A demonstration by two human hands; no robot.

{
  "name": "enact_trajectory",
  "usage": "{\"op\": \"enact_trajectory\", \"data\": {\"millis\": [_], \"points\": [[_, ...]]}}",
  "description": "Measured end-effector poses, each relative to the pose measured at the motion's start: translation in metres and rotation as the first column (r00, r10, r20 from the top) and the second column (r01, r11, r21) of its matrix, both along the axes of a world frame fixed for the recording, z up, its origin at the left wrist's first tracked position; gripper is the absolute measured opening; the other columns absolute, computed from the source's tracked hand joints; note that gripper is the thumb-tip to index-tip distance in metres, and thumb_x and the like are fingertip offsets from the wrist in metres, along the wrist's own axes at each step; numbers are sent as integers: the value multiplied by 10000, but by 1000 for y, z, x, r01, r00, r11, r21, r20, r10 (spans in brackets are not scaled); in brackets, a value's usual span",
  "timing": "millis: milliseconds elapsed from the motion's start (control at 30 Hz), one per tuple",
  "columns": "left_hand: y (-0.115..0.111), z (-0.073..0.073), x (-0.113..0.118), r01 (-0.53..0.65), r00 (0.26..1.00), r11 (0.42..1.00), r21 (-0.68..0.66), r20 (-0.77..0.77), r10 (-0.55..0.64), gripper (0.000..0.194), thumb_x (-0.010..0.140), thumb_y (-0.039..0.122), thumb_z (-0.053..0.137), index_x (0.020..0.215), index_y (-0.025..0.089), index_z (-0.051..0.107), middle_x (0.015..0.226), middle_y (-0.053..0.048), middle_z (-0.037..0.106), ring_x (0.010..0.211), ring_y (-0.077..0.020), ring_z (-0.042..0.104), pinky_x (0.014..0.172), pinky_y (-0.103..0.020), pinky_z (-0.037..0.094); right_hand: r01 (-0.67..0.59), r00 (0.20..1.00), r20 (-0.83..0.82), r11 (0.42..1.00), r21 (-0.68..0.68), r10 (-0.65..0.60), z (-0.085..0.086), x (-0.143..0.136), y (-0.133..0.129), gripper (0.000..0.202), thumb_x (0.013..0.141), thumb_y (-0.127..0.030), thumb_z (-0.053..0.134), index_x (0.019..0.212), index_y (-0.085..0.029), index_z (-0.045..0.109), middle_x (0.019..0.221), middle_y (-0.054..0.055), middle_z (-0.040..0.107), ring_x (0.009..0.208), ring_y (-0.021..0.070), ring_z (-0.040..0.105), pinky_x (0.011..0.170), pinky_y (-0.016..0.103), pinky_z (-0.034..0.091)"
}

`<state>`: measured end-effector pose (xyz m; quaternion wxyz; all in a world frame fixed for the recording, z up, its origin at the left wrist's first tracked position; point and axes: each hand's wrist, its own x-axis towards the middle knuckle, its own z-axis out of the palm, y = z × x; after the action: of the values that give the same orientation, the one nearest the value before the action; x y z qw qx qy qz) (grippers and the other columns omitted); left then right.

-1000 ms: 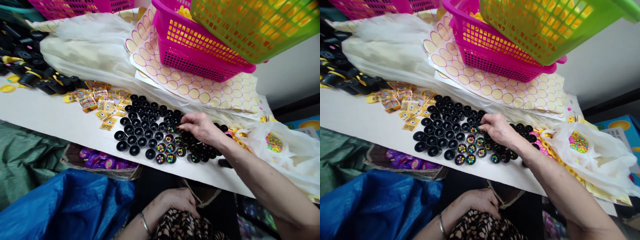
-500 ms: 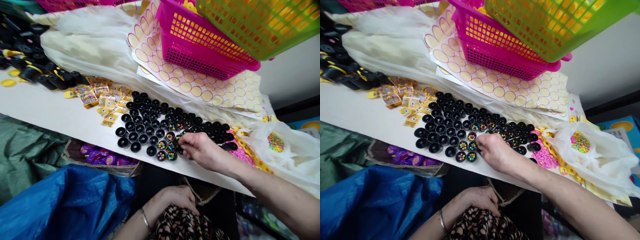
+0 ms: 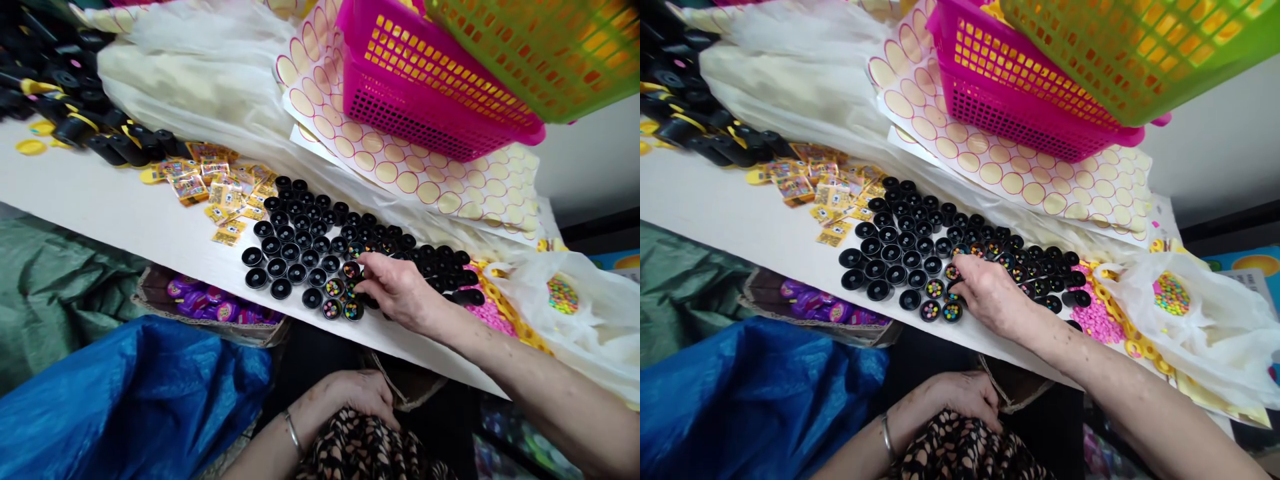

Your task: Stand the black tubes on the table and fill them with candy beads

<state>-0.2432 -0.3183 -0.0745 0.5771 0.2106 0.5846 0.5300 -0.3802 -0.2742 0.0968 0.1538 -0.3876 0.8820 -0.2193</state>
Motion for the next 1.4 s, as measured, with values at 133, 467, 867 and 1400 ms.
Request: {"op": "enact_trajectory", "data": {"millis": [133, 467, 867, 1400], "points": [[1, -1, 1, 6, 999, 1000, -4, -34, -6, 200, 661, 377, 697, 681, 180, 663, 542, 72, 534, 537, -85, 472, 516, -209, 362, -122, 987, -92, 989, 81, 130, -8, 4, -4, 89, 872, -163, 479, 960, -156, 480, 856, 64, 542, 713, 152, 499, 623, 263, 396], [-6, 8, -3, -63, 988, 998, -28, -142, 58, 164, 652, 356, 697, 691, 198, 709, 555, 63, 556, 611, -98, 501, 573, -204, 355, 398, 891, -37, 817, -418, -453, 17, 16, 56, 130, 854, -191, 552, 980, -190, 582, 618, -20, 570, 495, 98, 515, 467, 220, 422], [-9, 39, 1, -117, 959, 986, -115, -271, 82, 204, 674, 376, 660, 726, 192, 731, 649, 33, 603, 717, -130, 514, 612, -207, 353, 765, 153, 570, -268, -585, -807, -61, 142, 224, 251, 698, -317, 711, 849, -155, 593, 692, 24, 633, 506, 96, 547, 453, 211, 431], [97, 113, -32, -752, 207, 626, 205, -829, 520, 273, 748, 297, 568, 961, 143, 639, 764, -26, 569, 584, -125, 492, 603, -264, 414, 577, 141, -427, 424, -698, -893, -15, 58, 295, 104, 808, -153, 462, 812, -193, 558, 948, 107, 566, 932, 235, 547, 805, 368, 468]]}}
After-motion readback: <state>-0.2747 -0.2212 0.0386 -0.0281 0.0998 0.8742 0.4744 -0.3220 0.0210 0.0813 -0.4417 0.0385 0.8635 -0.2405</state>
